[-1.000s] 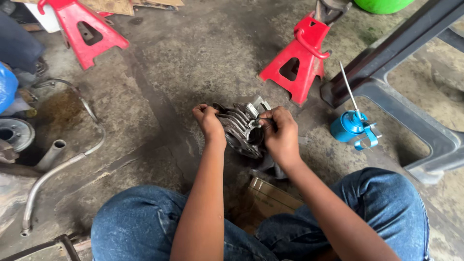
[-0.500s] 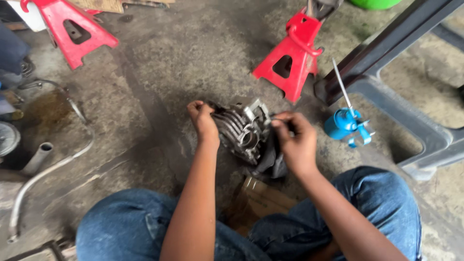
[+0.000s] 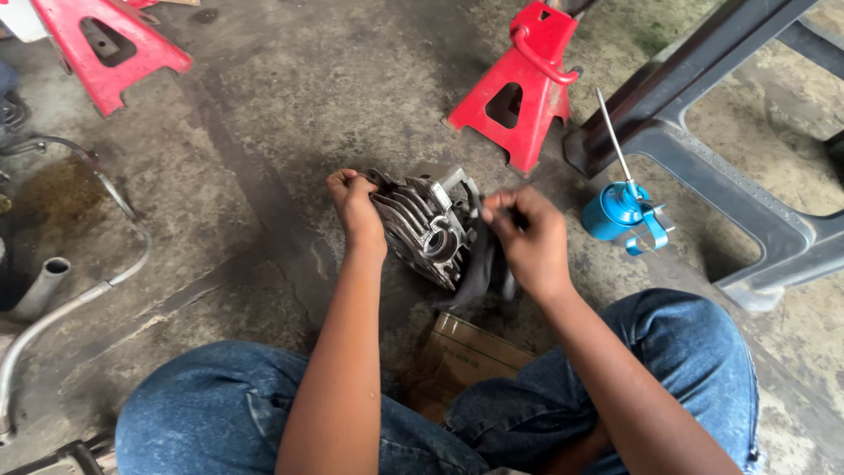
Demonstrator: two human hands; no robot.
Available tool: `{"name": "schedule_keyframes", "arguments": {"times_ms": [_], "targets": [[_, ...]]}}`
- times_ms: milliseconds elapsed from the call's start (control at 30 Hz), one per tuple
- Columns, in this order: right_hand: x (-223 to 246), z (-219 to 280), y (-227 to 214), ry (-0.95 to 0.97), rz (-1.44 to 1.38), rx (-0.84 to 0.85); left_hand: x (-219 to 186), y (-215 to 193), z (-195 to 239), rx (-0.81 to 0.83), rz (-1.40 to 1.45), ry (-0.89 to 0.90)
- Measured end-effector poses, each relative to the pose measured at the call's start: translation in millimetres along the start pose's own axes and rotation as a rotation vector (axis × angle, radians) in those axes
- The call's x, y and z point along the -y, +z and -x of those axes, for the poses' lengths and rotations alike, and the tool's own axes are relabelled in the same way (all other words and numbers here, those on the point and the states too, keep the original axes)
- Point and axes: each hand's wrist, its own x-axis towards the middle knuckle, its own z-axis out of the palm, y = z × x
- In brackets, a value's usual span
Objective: The person sits on the floor and cleans a metal engine cylinder head. They use a blue oil can to spray liquid into the cylinder bore and then wipe the interior and exterior surfaces with a dark rag. The person rotates the cylinder head to access different areas and repeats the spraying and wiping process.
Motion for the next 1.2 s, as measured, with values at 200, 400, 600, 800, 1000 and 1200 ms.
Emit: {"name": "schedule_keyframes", "arguments": {"times_ms": [200,400,600,800,1000,1200], "targets": [[10.4,8.0,44.3,0.060,-0.180,-0.038,3.8,-4.6,-4.9,-0.020,-0.159,-0.021],[27.0,8.1,10.0,-0.084,0.094,-0.037,18.3,-8.7,-13.1,0.002,-0.014,0.035],[29.0,20.7,27.5,-0.202,0.142,-0.068,18.7,-14.8,-21.5,0.042,0.027,0.052],[4.3,19.4,1.9,-0.105,0.159,-0.038,3.8,-5.4,-2.3,0.004,0.022,-0.015],[-12.2,58.6,52.1,-0.017,-0.012,-0.258,-9.7,6.1,8.0,-0.064,0.172,-0.125],[-64.7,29.0,39.1,0.147,-0.428,-0.477,-12.1,7.2,16.9,0.100,0.213,-0.123]]}}
